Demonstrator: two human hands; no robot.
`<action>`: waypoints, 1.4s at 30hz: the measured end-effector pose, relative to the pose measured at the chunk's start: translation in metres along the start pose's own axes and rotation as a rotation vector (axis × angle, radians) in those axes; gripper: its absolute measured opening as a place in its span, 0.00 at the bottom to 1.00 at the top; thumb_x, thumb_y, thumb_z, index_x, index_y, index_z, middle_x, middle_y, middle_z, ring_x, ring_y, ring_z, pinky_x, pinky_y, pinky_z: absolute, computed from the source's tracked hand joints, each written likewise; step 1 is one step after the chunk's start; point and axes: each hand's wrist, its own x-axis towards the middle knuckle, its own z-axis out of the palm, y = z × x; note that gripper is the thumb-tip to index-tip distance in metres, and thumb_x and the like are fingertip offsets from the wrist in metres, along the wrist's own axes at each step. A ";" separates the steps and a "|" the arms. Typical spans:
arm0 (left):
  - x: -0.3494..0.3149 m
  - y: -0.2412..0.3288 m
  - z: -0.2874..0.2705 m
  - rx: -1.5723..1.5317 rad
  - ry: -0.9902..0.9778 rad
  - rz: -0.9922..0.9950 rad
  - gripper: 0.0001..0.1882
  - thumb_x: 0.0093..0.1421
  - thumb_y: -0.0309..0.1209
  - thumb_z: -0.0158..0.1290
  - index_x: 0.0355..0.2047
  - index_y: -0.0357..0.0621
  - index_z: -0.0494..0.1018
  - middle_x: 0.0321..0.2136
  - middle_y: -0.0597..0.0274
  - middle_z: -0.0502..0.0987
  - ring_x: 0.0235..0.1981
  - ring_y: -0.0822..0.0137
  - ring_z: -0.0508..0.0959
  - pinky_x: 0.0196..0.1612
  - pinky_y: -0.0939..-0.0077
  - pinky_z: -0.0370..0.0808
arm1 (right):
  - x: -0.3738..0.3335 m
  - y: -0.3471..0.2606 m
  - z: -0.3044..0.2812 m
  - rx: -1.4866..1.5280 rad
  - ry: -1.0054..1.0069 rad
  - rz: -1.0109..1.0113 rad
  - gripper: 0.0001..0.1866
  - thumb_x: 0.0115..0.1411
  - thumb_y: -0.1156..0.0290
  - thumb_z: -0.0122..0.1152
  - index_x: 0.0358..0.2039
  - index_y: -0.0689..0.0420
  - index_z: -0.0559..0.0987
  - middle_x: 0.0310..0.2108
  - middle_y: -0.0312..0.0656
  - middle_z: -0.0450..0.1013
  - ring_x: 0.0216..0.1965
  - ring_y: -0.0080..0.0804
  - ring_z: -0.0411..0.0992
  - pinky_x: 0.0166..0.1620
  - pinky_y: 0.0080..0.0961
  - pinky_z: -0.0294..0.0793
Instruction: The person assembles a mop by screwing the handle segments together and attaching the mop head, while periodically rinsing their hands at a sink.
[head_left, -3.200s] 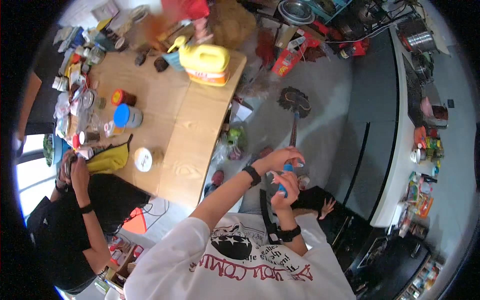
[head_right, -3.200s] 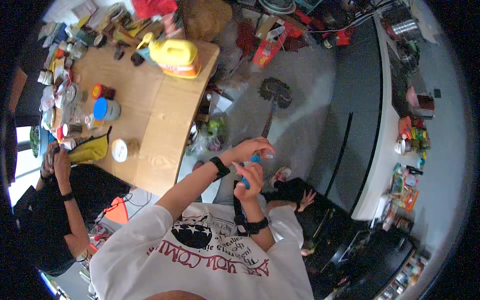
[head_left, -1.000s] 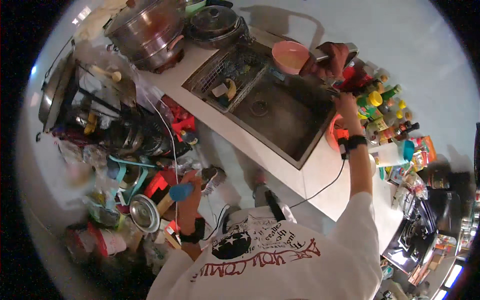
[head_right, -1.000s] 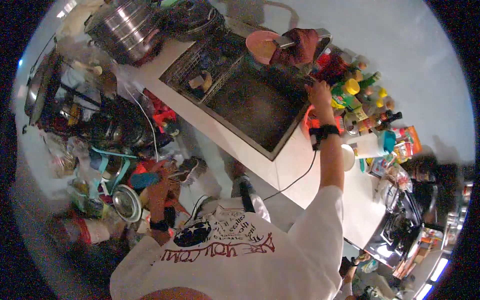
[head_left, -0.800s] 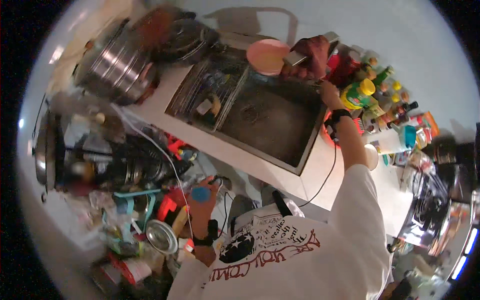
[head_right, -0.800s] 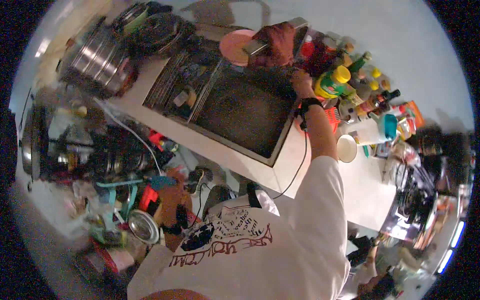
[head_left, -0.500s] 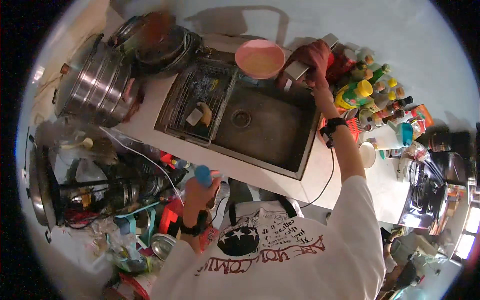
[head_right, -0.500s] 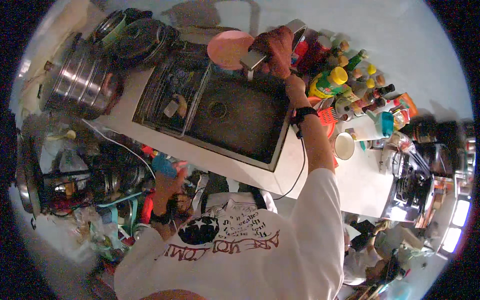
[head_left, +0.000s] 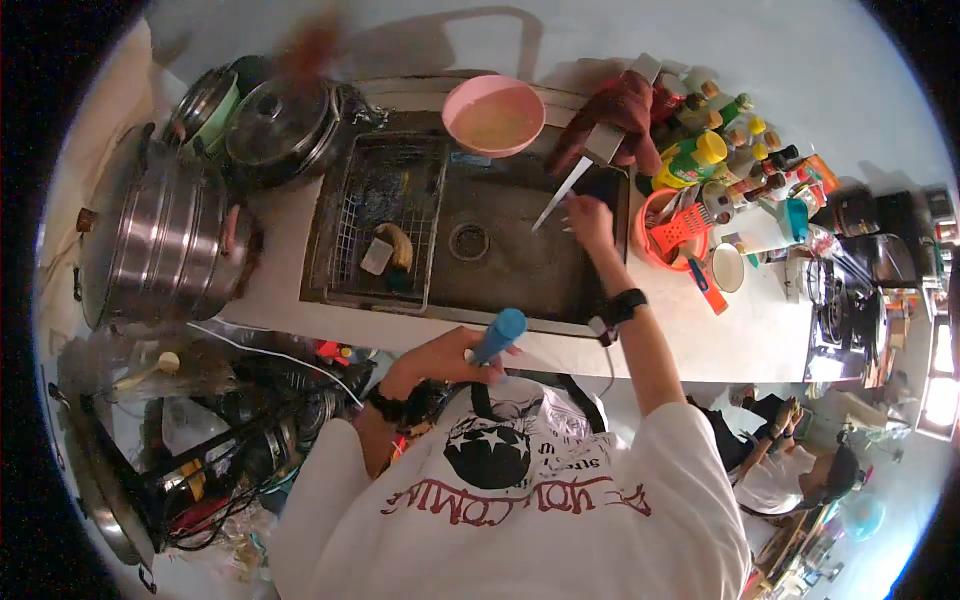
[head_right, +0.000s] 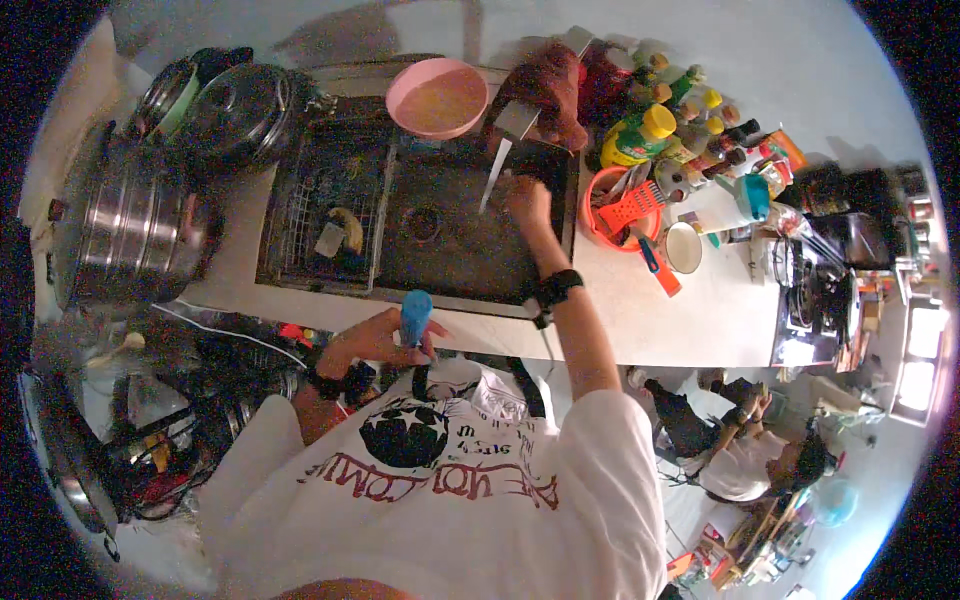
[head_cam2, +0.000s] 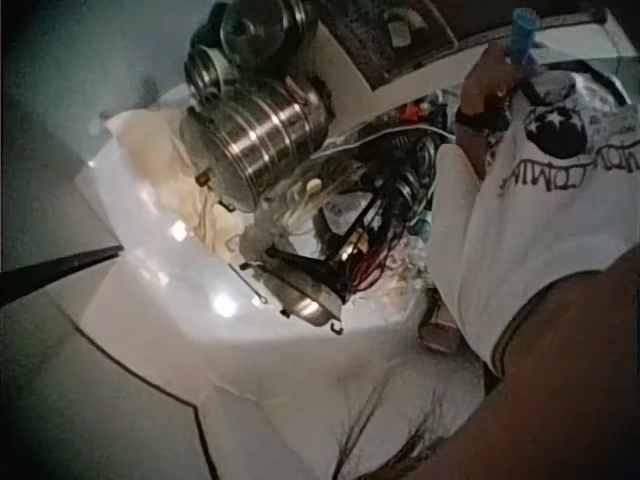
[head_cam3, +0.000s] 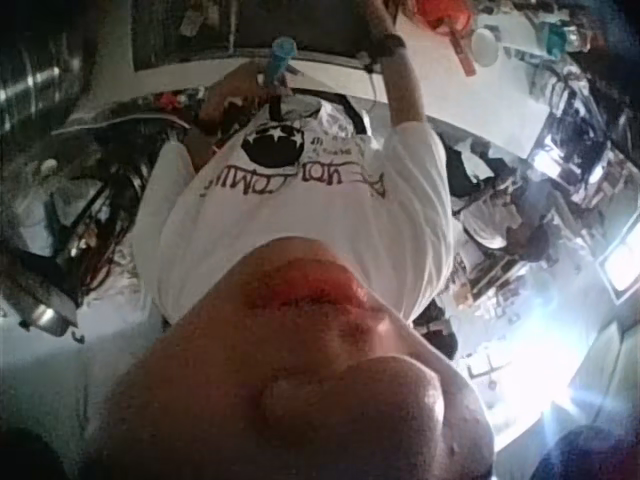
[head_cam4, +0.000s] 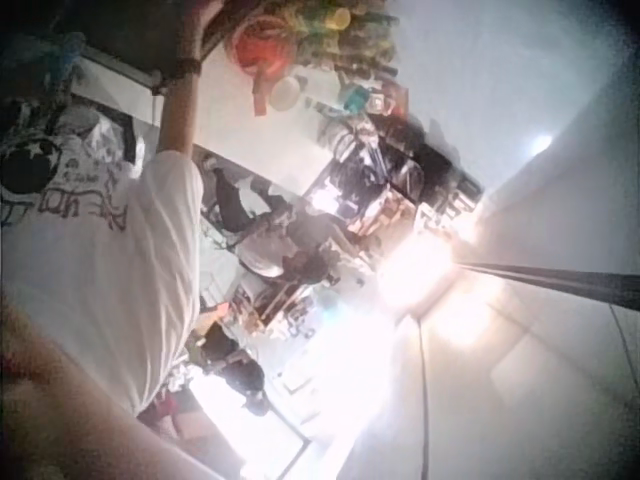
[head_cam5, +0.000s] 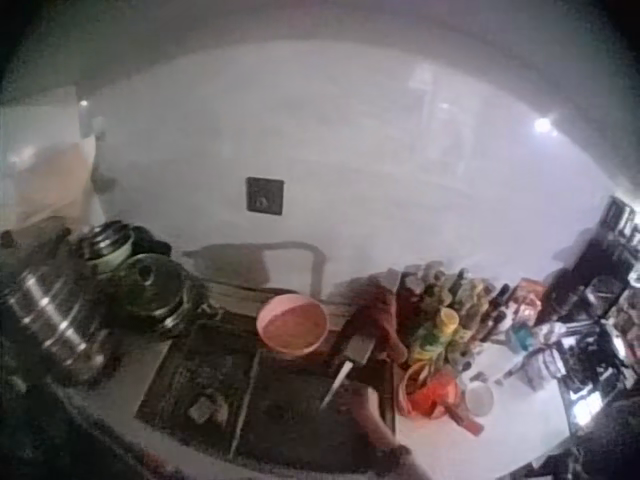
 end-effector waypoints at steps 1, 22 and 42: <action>0.004 0.006 -0.006 -0.087 -0.078 -0.030 0.23 0.46 0.36 0.57 0.43 0.44 0.69 0.29 0.62 0.75 0.33 0.73 0.72 0.42 0.75 0.67 | 0.001 0.007 0.010 0.128 -0.113 0.191 0.16 0.55 0.62 0.47 0.20 0.61 0.74 0.14 0.41 0.69 0.20 0.31 0.71 0.23 0.25 0.70; 0.237 -0.108 -0.087 -1.140 0.424 -0.093 0.10 0.59 0.35 0.40 0.34 0.42 0.67 0.31 0.58 0.73 0.34 0.64 0.73 0.40 0.68 0.72 | -0.027 0.054 0.025 0.901 -0.055 0.834 0.17 0.57 0.55 0.43 0.33 0.57 0.68 0.18 0.38 0.62 0.21 0.33 0.67 0.20 0.26 0.67; 0.209 -0.172 -0.090 -0.905 0.664 0.064 0.15 0.54 0.38 0.44 0.38 0.42 0.65 0.36 0.58 0.66 0.30 0.62 0.66 0.43 0.64 0.65 | 0.010 0.037 0.084 1.084 -0.194 0.577 0.17 0.58 0.61 0.41 0.34 0.64 0.69 0.26 0.45 0.67 0.29 0.37 0.68 0.32 0.31 0.71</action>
